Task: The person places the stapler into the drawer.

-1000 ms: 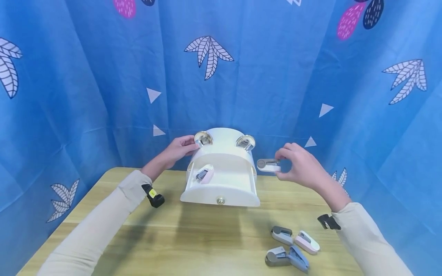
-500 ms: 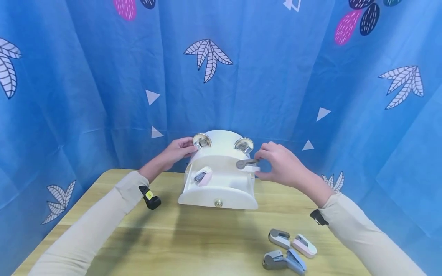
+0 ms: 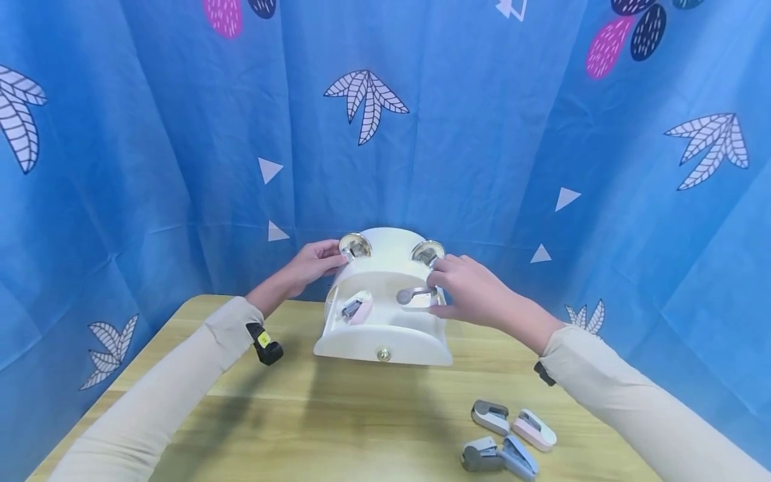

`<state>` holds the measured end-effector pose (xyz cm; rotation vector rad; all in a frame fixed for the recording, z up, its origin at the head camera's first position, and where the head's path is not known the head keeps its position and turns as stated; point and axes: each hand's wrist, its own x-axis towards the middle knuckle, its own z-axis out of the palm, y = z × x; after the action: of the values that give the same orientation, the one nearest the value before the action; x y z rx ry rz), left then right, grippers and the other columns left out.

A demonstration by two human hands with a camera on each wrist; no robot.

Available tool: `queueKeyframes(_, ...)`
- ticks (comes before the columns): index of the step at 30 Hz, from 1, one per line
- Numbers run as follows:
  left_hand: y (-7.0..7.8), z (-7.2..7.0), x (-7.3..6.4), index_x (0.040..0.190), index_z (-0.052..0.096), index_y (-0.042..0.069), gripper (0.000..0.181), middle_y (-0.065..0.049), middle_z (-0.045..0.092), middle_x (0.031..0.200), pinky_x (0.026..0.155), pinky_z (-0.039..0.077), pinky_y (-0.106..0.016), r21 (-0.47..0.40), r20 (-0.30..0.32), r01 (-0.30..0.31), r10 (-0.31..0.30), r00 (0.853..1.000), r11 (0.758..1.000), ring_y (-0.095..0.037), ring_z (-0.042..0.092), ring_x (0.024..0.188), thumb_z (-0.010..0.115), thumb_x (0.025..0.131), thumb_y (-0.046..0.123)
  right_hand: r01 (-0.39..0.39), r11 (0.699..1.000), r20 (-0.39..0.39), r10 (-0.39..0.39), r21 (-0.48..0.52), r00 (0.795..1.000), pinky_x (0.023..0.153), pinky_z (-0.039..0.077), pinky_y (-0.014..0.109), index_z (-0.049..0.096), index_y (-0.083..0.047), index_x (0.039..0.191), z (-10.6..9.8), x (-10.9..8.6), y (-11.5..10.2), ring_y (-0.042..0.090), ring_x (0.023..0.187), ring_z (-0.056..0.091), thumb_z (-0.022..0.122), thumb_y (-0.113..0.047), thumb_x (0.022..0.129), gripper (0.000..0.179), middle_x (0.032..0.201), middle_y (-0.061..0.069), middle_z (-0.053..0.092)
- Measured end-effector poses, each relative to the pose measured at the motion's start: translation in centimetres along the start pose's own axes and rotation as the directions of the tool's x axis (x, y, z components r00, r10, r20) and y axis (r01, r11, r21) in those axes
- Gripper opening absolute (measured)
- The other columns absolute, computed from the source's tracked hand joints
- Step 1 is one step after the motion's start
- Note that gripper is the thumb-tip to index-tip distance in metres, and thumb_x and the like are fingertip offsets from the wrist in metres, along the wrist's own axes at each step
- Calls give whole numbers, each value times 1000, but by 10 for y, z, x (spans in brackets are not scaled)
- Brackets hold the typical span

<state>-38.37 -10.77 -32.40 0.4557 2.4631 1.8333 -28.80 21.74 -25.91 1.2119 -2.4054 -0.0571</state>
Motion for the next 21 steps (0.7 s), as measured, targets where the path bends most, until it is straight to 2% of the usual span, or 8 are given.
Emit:
queueKeyframes(10, 0, 1, -1, 141, 58, 6, 41, -17, 65, 133, 112, 48, -50, -7, -5, 12, -12, 1000, 1000, -30, 60, 125, 61, 102, 19, 26, 999, 43, -25, -26, 999, 77, 52, 39, 75, -8, 96, 7, 8, -5, 20, 82, 59, 87, -28, 81, 28, 89, 5, 67)
queueKeyframes(17, 3, 1, 1, 141, 57, 5, 41, -19, 65, 134, 113, 47, -52, -10, -11, -6, 5, 1000, 1000, -32, 60, 127, 60, 102, 17, 14, 999, 58, -11, -42, 998, 74, 48, 37, 75, -8, 91, 9, 13, -6, 17, 76, 52, 87, -31, 80, 28, 81, 3, 61)
queueKeyframes(21, 3, 1, 0, 141, 57, 5, 41, -19, 65, 133, 113, 47, -51, -9, -16, 15, -15, 1000, 1000, -32, 59, 127, 61, 102, 17, 9, 1000, 72, -7, -30, 997, 75, 48, 36, 75, -8, 93, 12, 15, -8, 16, 76, 51, 87, -32, 81, 29, 83, 3, 62)
